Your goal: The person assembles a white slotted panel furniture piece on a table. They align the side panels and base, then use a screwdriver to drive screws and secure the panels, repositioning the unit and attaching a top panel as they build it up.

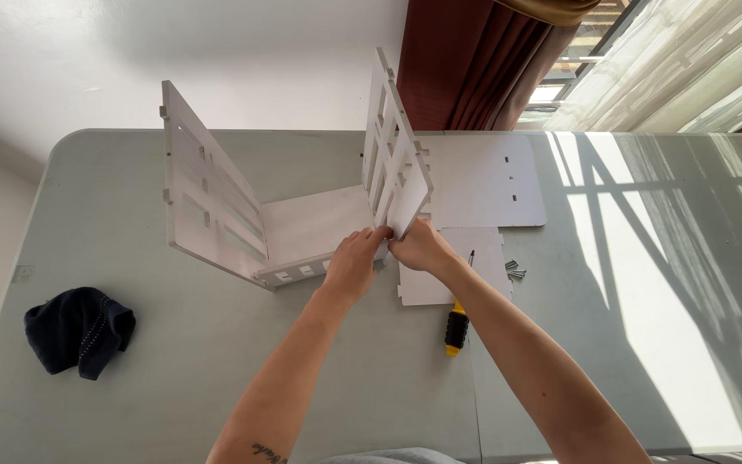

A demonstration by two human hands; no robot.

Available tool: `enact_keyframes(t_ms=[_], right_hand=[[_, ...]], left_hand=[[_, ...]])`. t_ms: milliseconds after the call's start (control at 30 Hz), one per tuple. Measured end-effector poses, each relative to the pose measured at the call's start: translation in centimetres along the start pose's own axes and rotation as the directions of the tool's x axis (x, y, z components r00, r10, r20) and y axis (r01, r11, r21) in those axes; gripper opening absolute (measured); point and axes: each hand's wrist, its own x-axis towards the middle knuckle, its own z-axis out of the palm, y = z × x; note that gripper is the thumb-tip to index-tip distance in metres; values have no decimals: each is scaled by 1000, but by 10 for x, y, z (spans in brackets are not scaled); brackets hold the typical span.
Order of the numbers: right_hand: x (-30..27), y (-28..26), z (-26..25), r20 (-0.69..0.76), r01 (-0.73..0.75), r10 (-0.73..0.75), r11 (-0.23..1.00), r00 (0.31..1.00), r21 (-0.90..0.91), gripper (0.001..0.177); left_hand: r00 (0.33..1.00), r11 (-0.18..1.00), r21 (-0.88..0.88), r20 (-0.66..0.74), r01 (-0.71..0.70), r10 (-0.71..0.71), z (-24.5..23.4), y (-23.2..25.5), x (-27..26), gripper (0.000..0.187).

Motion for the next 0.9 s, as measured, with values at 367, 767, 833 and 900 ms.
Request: enact_keyframes(t_ms=[367, 767, 833, 900], right_hand=[[-3, 9, -6, -16, 40, -40, 999, 999, -10, 26], [-2, 18, -12, 6, -3, 3, 1000, 1000, 13, 26], [-1, 17, -11, 11, -6, 6, 1000, 1000, 3, 25], [0, 16, -12, 24, -26, 26, 1000, 999, -6, 23]], left_hand=[[998, 1000, 9, 63, -17, 17, -13, 5, 3, 59], [968, 992, 122, 250, -19, -12, -18, 0, 14, 77], [958, 992, 129, 285, -10, -27, -23, 1, 14, 81], [948, 995, 103, 315, 7, -39, -28, 1, 11, 84]])
